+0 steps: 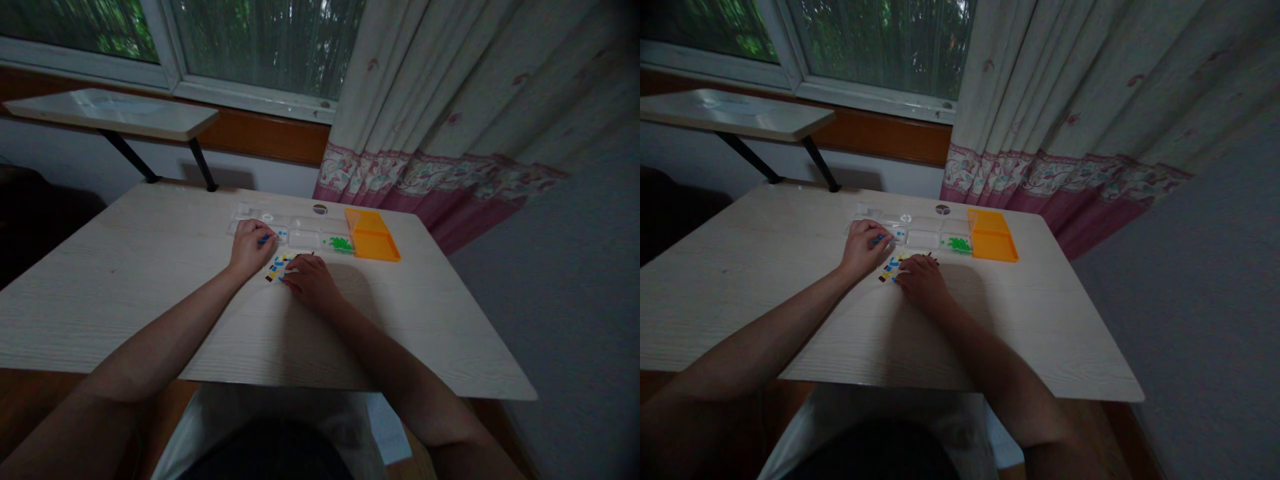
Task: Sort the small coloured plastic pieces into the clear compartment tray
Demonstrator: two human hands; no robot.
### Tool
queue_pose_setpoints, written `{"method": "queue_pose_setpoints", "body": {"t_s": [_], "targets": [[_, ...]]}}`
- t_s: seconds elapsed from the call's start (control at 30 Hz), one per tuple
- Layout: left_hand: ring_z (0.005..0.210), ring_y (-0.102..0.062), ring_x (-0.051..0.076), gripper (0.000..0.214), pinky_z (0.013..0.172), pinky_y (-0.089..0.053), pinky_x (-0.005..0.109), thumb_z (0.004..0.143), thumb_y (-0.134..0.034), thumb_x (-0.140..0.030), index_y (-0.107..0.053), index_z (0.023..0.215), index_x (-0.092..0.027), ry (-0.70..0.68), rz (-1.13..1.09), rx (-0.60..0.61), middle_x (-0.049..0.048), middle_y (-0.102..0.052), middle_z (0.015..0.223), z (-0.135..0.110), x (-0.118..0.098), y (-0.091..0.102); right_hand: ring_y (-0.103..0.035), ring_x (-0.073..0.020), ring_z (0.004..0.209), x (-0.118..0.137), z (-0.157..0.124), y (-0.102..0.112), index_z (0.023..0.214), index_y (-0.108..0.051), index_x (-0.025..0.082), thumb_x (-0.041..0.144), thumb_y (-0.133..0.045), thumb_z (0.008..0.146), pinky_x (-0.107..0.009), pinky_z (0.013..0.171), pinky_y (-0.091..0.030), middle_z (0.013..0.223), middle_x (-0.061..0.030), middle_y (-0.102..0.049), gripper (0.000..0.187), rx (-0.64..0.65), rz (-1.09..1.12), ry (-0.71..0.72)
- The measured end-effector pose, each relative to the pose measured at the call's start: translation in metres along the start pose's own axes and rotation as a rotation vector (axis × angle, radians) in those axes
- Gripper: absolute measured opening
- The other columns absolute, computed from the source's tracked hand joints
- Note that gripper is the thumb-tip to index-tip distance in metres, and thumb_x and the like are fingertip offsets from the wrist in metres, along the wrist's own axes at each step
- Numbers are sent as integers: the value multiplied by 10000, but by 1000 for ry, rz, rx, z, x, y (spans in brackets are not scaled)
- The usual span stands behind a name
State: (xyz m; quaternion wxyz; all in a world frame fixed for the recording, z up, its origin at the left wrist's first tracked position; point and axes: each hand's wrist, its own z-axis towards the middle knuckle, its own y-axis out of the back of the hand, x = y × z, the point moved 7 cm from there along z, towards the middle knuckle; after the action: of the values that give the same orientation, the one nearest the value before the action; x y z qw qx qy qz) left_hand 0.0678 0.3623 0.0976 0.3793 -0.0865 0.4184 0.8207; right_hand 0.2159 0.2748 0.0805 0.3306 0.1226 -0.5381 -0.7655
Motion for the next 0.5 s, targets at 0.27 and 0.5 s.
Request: {"method": "queue_pose_setpoints", "body": {"t_s": [0.27,0.5], "targets": [[1021,-537,246,161,958,-412,427,894,-605,-323,-731,885,-223,-11,13,2,61,-645,969,0,0,0,-512,-227,1142,1,-1,-2,969,-740,257,301,-625,912,-404,1004,-340,1117,-42,-689,136,-27,-19,28],[1023,-539,246,168,964,-408,429,897,-596,-326,-729,889,-222,-17,2,-1,63,-642,967,0,0,0,-517,-231,1117,8,2,-2,980,-736,253,298,-596,932,-396,987,-343,1087,-40,-699,155,-24,-65,19]]}}
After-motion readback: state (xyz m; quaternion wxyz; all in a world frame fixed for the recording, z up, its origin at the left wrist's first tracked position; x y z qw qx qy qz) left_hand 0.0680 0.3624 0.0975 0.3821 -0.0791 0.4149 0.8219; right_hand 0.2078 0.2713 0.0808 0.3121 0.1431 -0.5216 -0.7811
